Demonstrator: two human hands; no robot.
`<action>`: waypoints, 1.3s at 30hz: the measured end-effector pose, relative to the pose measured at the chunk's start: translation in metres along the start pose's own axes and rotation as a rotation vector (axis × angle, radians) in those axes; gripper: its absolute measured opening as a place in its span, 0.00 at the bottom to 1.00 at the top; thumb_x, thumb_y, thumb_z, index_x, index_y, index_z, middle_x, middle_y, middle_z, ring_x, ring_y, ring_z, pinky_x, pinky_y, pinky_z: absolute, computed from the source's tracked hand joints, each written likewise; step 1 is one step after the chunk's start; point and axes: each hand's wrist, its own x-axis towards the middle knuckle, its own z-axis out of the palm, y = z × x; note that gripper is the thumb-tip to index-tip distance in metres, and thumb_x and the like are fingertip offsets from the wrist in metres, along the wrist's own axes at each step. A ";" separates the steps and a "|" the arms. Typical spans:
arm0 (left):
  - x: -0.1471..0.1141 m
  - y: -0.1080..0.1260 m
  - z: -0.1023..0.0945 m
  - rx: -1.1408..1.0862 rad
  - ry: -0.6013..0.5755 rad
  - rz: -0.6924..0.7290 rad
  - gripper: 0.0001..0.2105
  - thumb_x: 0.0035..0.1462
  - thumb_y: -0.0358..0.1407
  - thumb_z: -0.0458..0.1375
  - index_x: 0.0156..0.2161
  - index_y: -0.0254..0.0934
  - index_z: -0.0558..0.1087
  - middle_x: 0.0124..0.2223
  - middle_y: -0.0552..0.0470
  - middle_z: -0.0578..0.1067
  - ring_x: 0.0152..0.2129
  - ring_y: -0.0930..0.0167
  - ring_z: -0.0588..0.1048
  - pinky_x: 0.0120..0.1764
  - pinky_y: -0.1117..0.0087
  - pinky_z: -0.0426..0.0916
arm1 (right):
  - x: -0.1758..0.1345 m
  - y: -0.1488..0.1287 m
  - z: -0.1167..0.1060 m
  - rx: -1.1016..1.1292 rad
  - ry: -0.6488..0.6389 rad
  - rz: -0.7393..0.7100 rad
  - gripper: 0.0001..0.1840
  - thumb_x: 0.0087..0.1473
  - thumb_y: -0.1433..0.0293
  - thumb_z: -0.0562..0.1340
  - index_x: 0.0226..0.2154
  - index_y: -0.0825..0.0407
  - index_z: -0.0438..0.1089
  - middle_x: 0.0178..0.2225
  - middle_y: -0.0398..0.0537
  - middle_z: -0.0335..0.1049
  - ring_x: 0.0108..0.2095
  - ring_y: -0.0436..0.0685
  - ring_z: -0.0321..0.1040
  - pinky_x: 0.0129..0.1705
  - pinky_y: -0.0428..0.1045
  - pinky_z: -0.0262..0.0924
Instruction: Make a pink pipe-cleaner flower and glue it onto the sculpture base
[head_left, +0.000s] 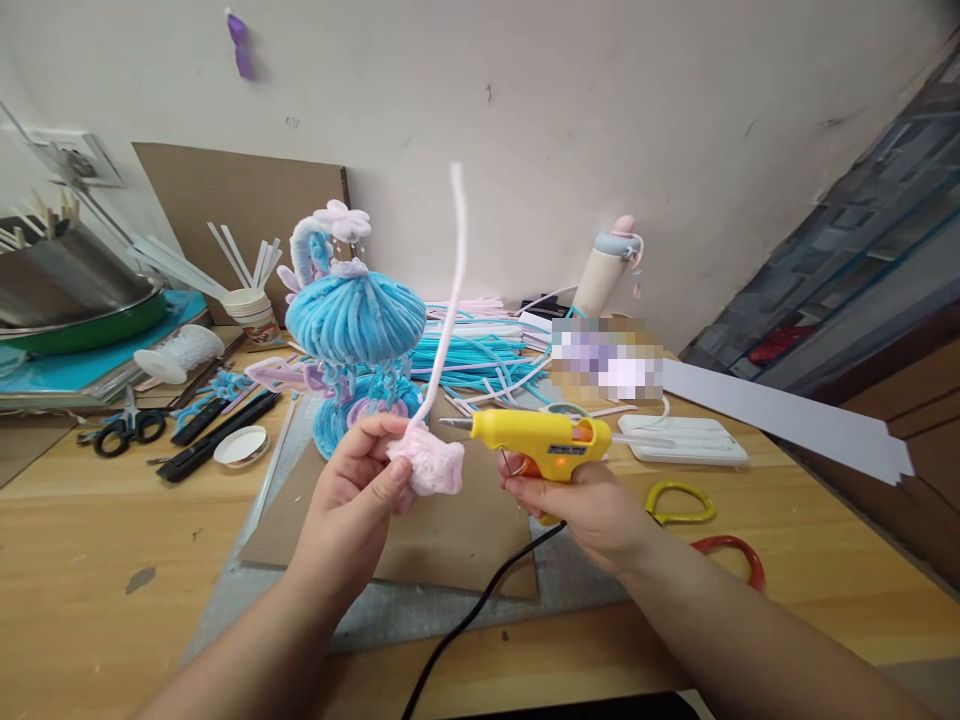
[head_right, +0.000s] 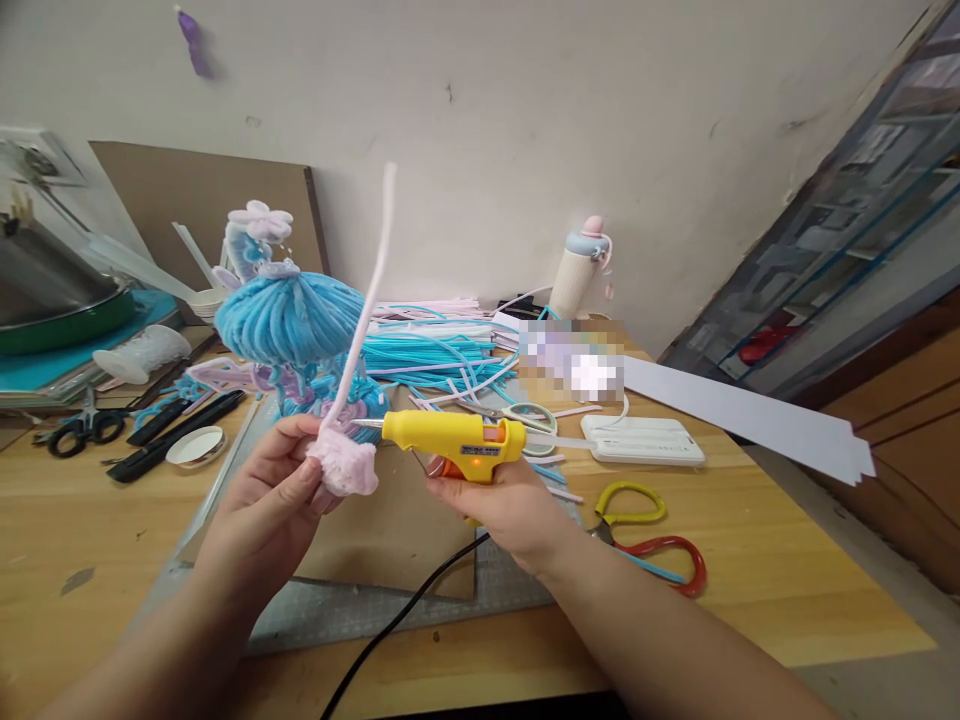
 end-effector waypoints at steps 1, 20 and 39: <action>0.000 0.000 0.000 -0.001 -0.002 0.000 0.11 0.46 0.37 0.70 0.37 0.42 0.77 0.27 0.55 0.70 0.20 0.78 0.64 0.22 0.79 0.60 | 0.000 0.001 -0.001 0.022 -0.032 -0.022 0.10 0.45 0.65 0.70 0.29 0.52 0.72 0.28 0.43 0.68 0.25 0.48 0.58 0.26 0.47 0.54; -0.001 -0.001 -0.002 0.058 0.006 -0.005 0.11 0.46 0.38 0.69 0.37 0.40 0.78 0.26 0.54 0.71 0.19 0.77 0.64 0.22 0.78 0.59 | -0.003 0.003 -0.002 0.078 -0.184 -0.032 0.20 0.50 0.54 0.68 0.29 0.54 0.70 0.25 0.42 0.65 0.20 0.45 0.54 0.22 0.46 0.47; -0.002 0.000 -0.002 0.072 0.024 -0.017 0.12 0.45 0.39 0.69 0.37 0.39 0.78 0.27 0.52 0.72 0.21 0.75 0.65 0.22 0.77 0.59 | -0.004 0.002 -0.001 0.061 -0.148 0.029 0.22 0.46 0.52 0.70 0.29 0.53 0.67 0.22 0.38 0.58 0.19 0.46 0.55 0.22 0.46 0.49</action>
